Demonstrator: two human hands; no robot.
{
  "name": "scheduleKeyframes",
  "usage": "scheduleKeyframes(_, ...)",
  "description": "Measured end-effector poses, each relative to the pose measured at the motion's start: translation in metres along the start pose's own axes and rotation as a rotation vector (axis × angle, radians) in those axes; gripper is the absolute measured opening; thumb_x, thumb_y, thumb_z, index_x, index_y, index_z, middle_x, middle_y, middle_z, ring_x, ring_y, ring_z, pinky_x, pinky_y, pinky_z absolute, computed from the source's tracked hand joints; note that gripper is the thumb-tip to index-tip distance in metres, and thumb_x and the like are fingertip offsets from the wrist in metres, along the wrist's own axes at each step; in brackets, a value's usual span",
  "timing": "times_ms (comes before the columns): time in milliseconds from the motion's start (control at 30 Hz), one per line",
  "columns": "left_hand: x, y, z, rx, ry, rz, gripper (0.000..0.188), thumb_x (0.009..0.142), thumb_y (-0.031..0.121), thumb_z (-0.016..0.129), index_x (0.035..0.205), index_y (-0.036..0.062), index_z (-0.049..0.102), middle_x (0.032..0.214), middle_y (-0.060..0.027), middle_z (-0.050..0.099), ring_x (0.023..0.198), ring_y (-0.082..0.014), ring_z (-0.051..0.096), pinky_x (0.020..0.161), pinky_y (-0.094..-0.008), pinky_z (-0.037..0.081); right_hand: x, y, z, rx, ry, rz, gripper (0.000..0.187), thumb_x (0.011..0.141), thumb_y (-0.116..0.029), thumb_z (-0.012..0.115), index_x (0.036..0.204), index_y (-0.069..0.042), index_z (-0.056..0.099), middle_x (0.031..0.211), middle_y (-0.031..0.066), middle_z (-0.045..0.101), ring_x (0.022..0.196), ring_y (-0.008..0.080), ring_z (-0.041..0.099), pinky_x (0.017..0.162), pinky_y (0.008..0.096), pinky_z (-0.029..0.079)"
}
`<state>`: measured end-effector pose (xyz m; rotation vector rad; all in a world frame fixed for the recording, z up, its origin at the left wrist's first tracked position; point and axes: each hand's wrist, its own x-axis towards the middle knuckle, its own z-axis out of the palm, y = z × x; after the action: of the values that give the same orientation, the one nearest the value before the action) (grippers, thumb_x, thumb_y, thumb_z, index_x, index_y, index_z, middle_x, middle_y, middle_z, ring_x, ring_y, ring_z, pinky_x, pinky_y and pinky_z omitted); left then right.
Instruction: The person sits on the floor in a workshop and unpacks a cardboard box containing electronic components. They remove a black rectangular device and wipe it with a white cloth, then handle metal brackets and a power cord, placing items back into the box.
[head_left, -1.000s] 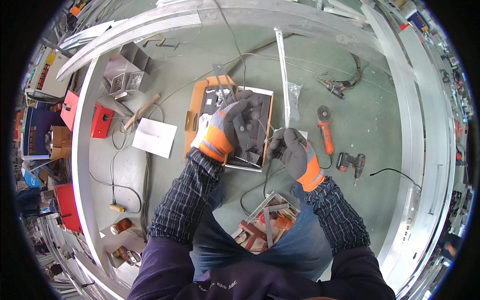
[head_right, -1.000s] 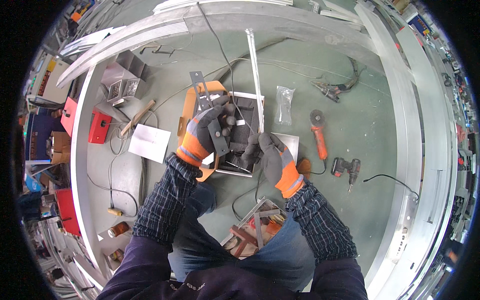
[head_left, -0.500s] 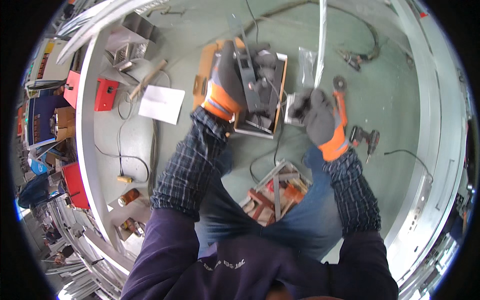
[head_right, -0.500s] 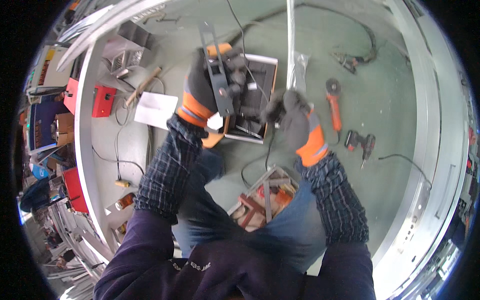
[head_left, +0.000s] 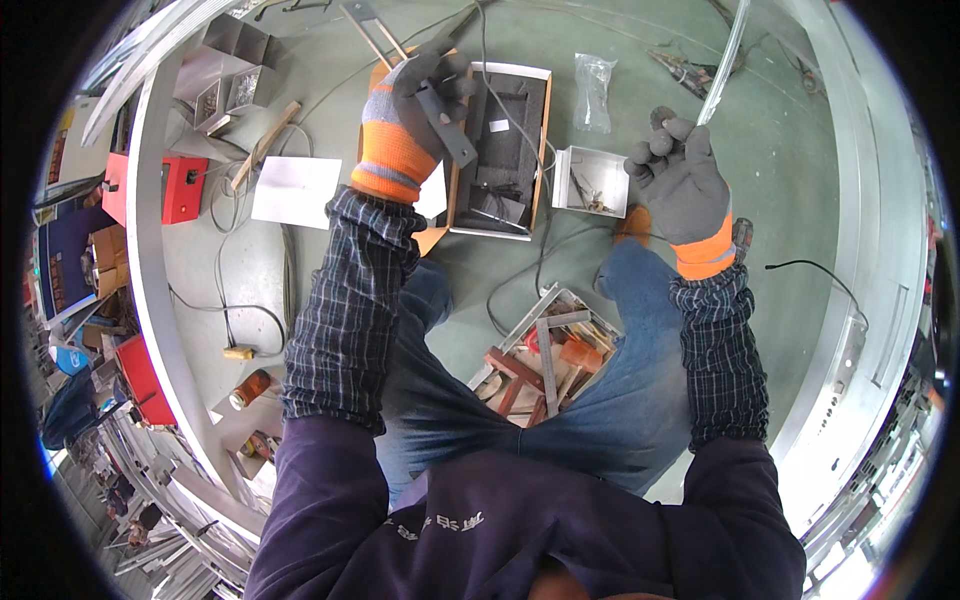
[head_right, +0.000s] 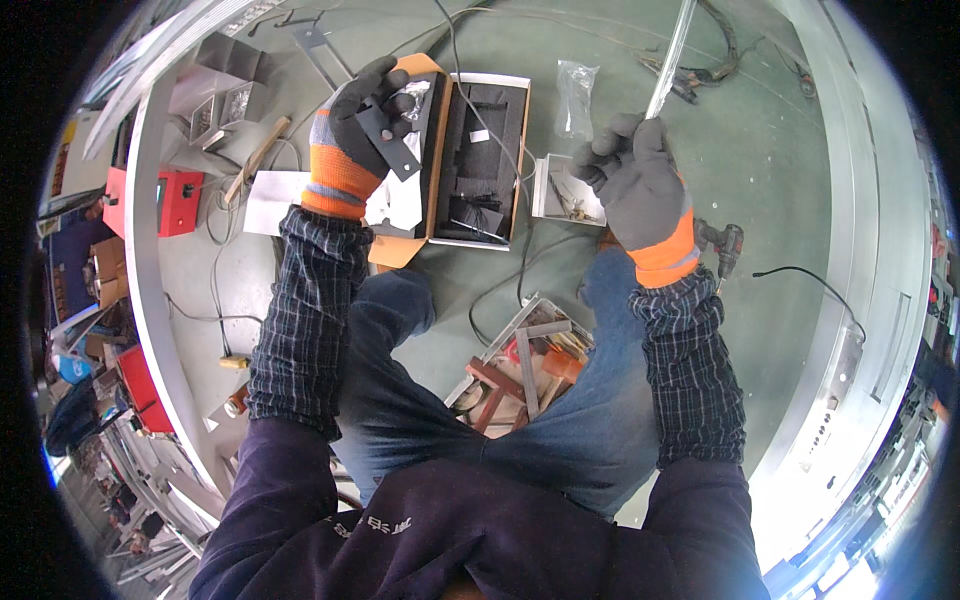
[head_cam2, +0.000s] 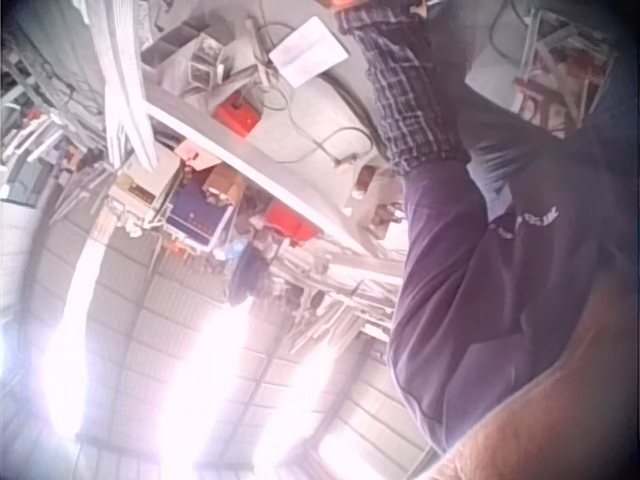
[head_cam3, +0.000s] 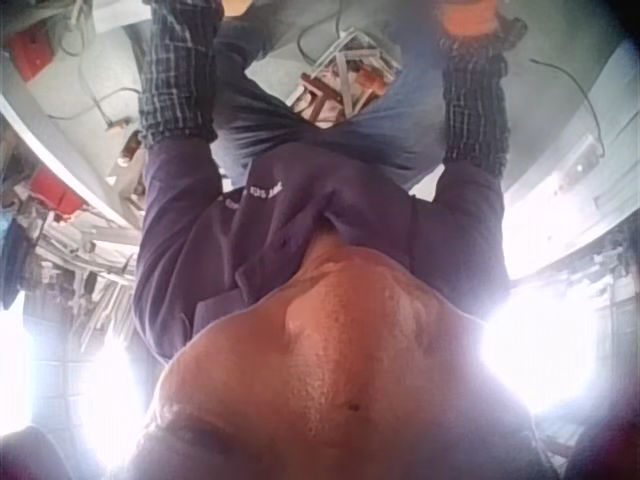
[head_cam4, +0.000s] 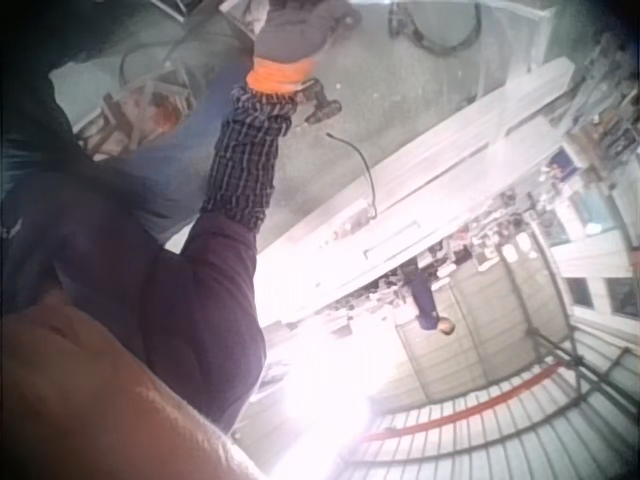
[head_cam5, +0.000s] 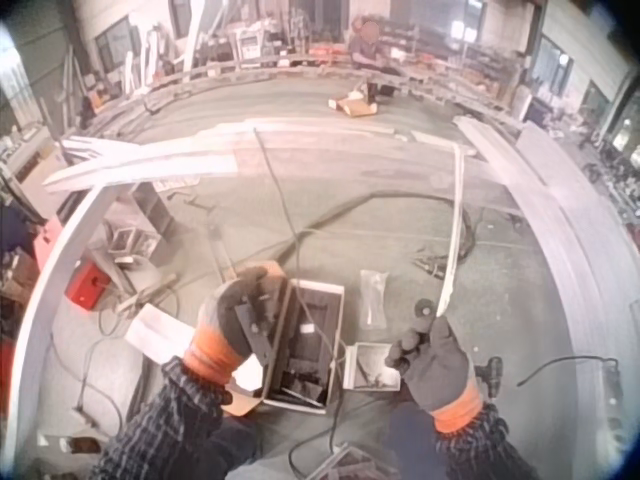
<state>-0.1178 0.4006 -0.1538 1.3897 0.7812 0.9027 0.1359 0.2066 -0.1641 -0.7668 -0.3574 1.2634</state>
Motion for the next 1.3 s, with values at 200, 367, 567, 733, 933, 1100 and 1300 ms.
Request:
scheduleKeyframes(200, -0.003, -0.009, -0.004, 0.473, -0.160, 0.108, 0.037, 0.102, 0.011, 0.042, 0.137, 0.0007, 0.051, 0.124, -0.0094, 0.065, 0.101, -0.0156, 0.067, 0.067, -0.0210, 0.049, -0.007, 0.010, 0.039, -0.921, -0.135, -0.093, 0.018, 0.100, -0.006, 0.043, 0.107, -0.001, 0.059, 0.092, 0.0079, 0.064, 0.084, 0.0163, 0.065, 0.077, 0.0286, 0.053)
scheduleKeyframes(367, -0.005, -0.002, 0.028, 0.113, -0.034, -0.124, 0.034, 0.106, 0.025, 0.047, 0.128, 0.0022, 0.059, 0.111, -0.0095, 0.068, 0.090, -0.0145, 0.067, 0.061, -0.0220, 0.047, -0.007, 0.047, 0.038, -0.676, -0.136, 0.286, 0.025, 0.098, -0.018, 0.059, 0.112, 0.001, 0.068, 0.096, 0.0081, 0.071, 0.087, 0.0132, 0.066, 0.079, 0.0268, 0.053)
scheduleKeyframes(567, -0.003, -0.016, 0.020, -0.198, 0.014, -0.114, 0.034, 0.094, 0.004, 0.056, 0.127, 0.0031, 0.062, 0.104, -0.0104, 0.069, 0.086, -0.0144, 0.067, 0.069, -0.0254, 0.052, -0.016, 0.070, 0.038, -1.157, -0.054, 0.035, 0.023, 0.095, -0.015, 0.063, 0.109, 0.002, 0.069, 0.098, 0.0140, 0.074, 0.083, 0.0166, 0.070, 0.075, 0.0309, 0.055)
scheduleKeyframes(733, -0.003, 0.006, 0.028, -0.304, 0.013, -0.249, 0.024, 0.099, 0.022, 0.062, 0.120, 0.0106, 0.066, 0.087, 0.0024, 0.066, 0.072, -0.0061, 0.060, 0.059, -0.0223, 0.044, -0.018, 0.057, 0.065, -1.083, -0.122, -0.037, 0.025, 0.091, -0.015, 0.068, 0.109, 0.001, 0.069, 0.097, 0.0116, 0.074, 0.088, 0.0176, 0.070, 0.080, 0.0290, 0.054)
scheduleKeyframes(933, -0.006, 0.011, 0.024, 0.036, -0.060, -0.154, 0.046, 0.087, 0.001, 0.058, 0.132, 0.0030, 0.059, 0.119, -0.0134, 0.065, 0.108, -0.0275, 0.065, 0.093, -0.0336, 0.051, -0.018, 0.060, 0.068, -0.990, -0.069, -0.035, 0.018, 0.087, -0.014, 0.073, 0.095, 0.002, 0.071, 0.083, 0.0100, 0.070, 0.076, 0.0135, 0.064, 0.069, 0.0295, 0.052)
scheduleKeyframes(1100, -0.010, 0.006, 0.019, 0.494, -0.092, 0.294, 0.033, 0.091, 0.004, 0.063, 0.124, 0.0017, 0.062, 0.110, -0.0084, 0.068, 0.097, -0.0193, 0.067, 0.085, -0.0299, 0.054, -0.014, 0.070, 0.059, -1.066, -0.080, -0.059, 0.021, 0.087, -0.017, 0.075, 0.095, 0.001, 0.071, 0.079, 0.0084, 0.069, 0.071, 0.0135, 0.062, 0.066, 0.0299, 0.050)
scheduleKeyframes(1300, -0.004, 0.030, 0.029, 0.792, -0.070, 0.539, 0.029, 0.089, 0.002, 0.063, 0.118, 0.0029, 0.065, 0.105, -0.0084, 0.068, 0.093, -0.0203, 0.068, 0.080, -0.0286, 0.055, -0.016, 0.073, 0.046, -1.135, -0.073, -0.062, 0.018, 0.086, -0.007, 0.066, 0.102, 0.001, 0.071, 0.096, 0.0132, 0.071, 0.088, 0.0202, 0.068, 0.081, 0.0316, 0.053)
